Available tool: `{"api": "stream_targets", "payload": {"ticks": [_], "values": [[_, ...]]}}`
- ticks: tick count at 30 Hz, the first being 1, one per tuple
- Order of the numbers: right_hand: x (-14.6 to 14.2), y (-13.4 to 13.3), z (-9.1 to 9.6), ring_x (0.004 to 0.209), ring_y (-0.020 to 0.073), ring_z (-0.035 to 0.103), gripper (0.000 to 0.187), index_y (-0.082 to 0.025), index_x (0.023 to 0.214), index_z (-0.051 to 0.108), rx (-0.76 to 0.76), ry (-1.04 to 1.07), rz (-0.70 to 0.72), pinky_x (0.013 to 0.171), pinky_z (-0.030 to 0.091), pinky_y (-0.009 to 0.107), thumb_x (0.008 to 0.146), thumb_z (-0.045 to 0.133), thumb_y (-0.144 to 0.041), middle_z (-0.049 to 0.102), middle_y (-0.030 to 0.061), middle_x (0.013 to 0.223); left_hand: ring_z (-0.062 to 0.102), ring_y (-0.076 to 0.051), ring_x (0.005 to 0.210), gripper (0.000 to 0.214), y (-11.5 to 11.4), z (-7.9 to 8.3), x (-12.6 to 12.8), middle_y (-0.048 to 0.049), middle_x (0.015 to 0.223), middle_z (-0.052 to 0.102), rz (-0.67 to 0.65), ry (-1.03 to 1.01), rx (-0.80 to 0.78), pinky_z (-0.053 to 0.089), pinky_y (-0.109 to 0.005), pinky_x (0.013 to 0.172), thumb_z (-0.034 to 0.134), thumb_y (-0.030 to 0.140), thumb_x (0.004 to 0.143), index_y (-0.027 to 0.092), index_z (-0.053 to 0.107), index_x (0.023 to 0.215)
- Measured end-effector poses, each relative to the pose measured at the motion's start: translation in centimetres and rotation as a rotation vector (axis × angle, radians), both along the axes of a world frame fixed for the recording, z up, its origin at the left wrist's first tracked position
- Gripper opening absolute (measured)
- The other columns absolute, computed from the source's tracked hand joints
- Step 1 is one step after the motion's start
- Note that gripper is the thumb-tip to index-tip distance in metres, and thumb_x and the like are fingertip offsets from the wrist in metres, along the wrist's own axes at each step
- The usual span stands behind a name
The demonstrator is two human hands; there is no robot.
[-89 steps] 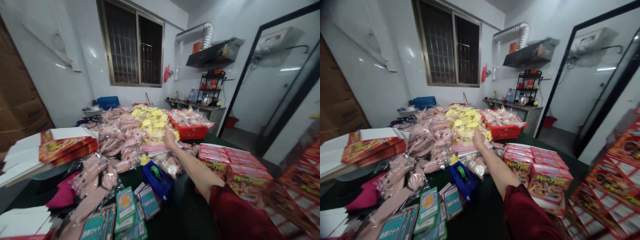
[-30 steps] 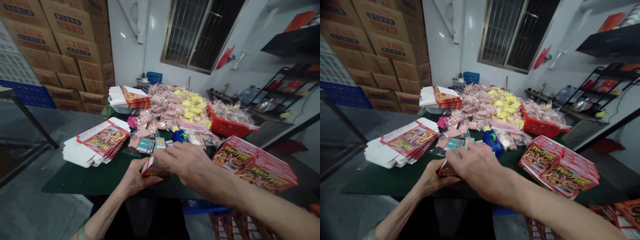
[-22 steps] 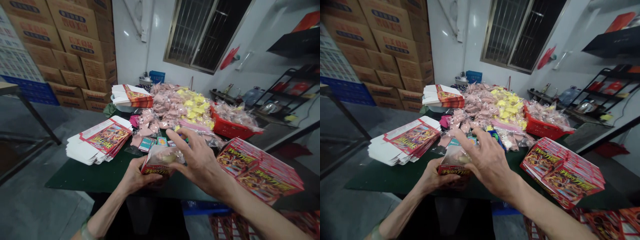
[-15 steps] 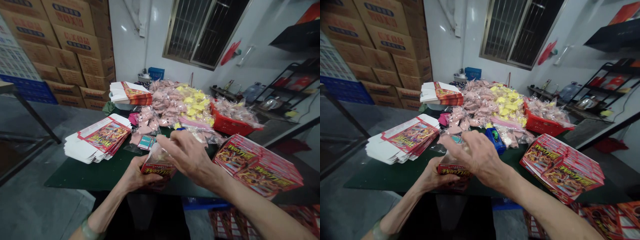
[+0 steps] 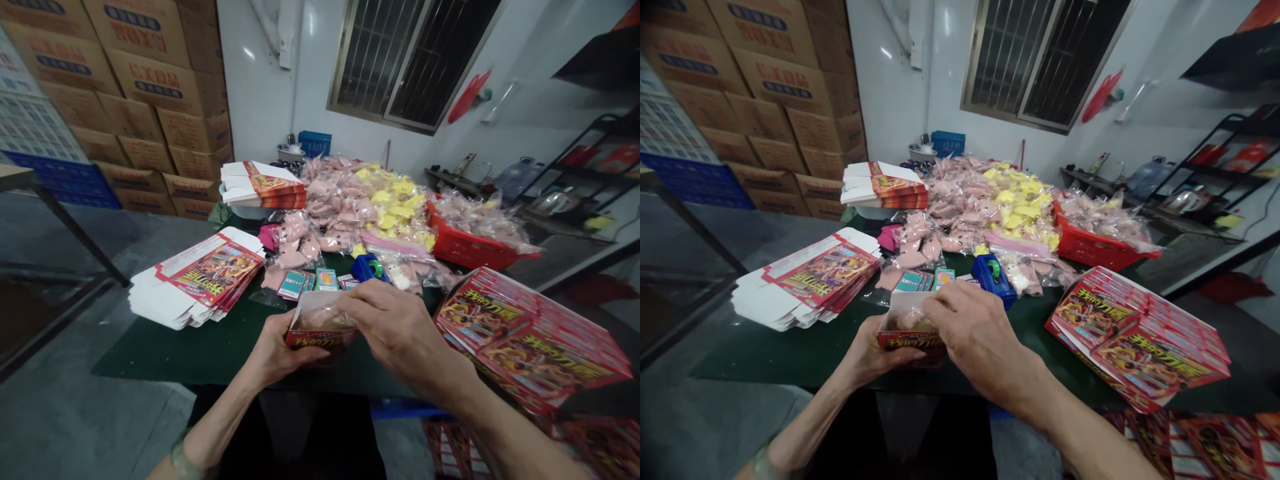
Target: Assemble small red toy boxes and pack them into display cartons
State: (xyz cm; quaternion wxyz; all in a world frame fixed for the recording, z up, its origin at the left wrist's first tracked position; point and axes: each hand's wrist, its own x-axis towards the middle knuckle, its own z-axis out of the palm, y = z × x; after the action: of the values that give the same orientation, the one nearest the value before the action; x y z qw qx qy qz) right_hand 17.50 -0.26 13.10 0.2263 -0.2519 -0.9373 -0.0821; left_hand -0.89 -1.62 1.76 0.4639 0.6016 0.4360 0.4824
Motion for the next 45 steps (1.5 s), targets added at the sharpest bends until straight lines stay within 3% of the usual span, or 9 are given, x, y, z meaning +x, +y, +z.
{"api": "stream_targets", "payload": {"ticks": [8,12,15,20,23,27,30,36,45], "values": [[-1.0,0.5,0.7,0.077,0.0173,0.048,0.014,-0.016,0.079,0.060,-0.088,-0.268,0.014,0.075,0.043,0.034,0.080,0.051,-0.006,0.056,0.0051,0.082,0.059,-0.014,0.063,0.030,0.1,0.5,0.6,-0.0008,0.071,0.066,-0.013,0.038,0.045,0.049,-0.023,0.061,0.077,0.033,0.060,0.012,0.064,0.077],[-0.4,0.0,0.5,0.102,0.0187,0.050,0.032,-0.018,0.106,0.056,-0.206,-0.083,0.065,0.087,0.045,0.035,0.083,0.042,-0.002,0.056,0.0083,0.108,0.062,-0.016,0.064,0.040,0.4,-0.4,0.2,-0.0021,0.074,0.068,0.029,-0.095,-0.049,0.052,-0.025,0.061,0.079,0.034,0.058,0.013,0.064,0.088],[0.0,-1.0,-1.6,0.107,0.0197,0.050,0.033,-0.017,0.117,0.050,-0.104,0.176,-0.052,0.088,0.046,0.034,0.087,0.043,-0.007,0.053,0.0110,0.115,0.060,-0.015,0.061,0.041,0.3,-1.4,-0.2,-0.0017,0.072,0.068,0.078,-0.126,-0.083,0.051,-0.023,0.058,0.079,0.034,0.057,0.012,0.064,0.089],[-2.1,-1.8,-5.9,0.094,0.0223,0.056,0.021,-0.011,0.107,0.057,-0.051,0.215,-0.084,0.080,0.049,0.037,0.088,0.050,-0.019,0.062,0.0123,0.103,0.058,-0.013,0.059,0.030,-0.2,-1.9,0.0,-0.0002,0.071,0.067,0.053,-0.087,-0.038,0.050,-0.020,0.056,0.078,0.031,0.059,0.013,0.065,0.080],[-3.8,-2.6,-6.4,0.079,0.0200,0.059,0.015,-0.014,0.089,0.059,-0.140,0.249,-0.046,0.072,0.049,0.037,0.088,0.052,-0.027,0.065,0.0071,0.082,0.060,-0.014,0.059,0.027,-0.8,-1.8,0.0,0.0004,0.067,0.067,0.151,-0.049,0.011,0.052,-0.020,0.056,0.078,0.033,0.056,0.014,0.065,0.071],[-2.7,-3.0,-6.2,0.089,0.0187,0.061,0.021,-0.016,0.108,0.054,-0.068,0.571,0.030,0.077,0.051,0.035,0.088,0.050,-0.018,0.066,0.0090,0.092,0.061,-0.015,0.052,0.026,-2.0,-1.9,-1.9,0.0000,0.060,0.068,0.368,0.032,-0.042,0.053,-0.022,0.051,0.077,0.035,0.056,0.014,0.064,0.064],[0.3,-0.6,-7.9,0.090,0.0180,0.061,0.028,-0.021,0.108,0.057,0.046,0.696,-0.160,0.078,0.051,0.034,0.085,0.048,-0.008,0.064,0.0090,0.094,0.065,-0.018,0.058,0.033,-3.1,-2.3,-4.5,-0.0014,0.069,0.072,0.673,0.096,-0.068,0.056,-0.025,0.056,0.080,0.034,0.051,0.015,0.066,0.073],[4.3,7.3,-13.8,0.103,0.0221,0.057,0.026,-0.012,0.109,0.059,-0.189,-0.015,-0.566,0.083,0.049,0.035,0.084,0.049,-0.013,0.057,0.0164,0.116,0.064,-0.017,0.057,0.038,-3.8,-3.1,-6.4,0.0009,0.064,0.071,0.824,0.111,-0.046,0.055,-0.021,0.054,0.081,0.038,0.046,0.016,0.066,0.074],[5.7,9.9,-14.0,0.083,0.0128,0.057,0.023,-0.015,0.079,0.066,-0.239,-0.189,-0.427,0.074,0.042,0.021,0.090,0.046,-0.021,0.063,0.0054,0.087,0.064,-0.016,0.057,0.036,-3.8,-3.3,-6.6,-0.0004,0.065,0.072,0.725,0.075,-0.072,0.055,-0.020,0.056,0.083,0.034,0.046,0.015,0.067,0.072]]}}
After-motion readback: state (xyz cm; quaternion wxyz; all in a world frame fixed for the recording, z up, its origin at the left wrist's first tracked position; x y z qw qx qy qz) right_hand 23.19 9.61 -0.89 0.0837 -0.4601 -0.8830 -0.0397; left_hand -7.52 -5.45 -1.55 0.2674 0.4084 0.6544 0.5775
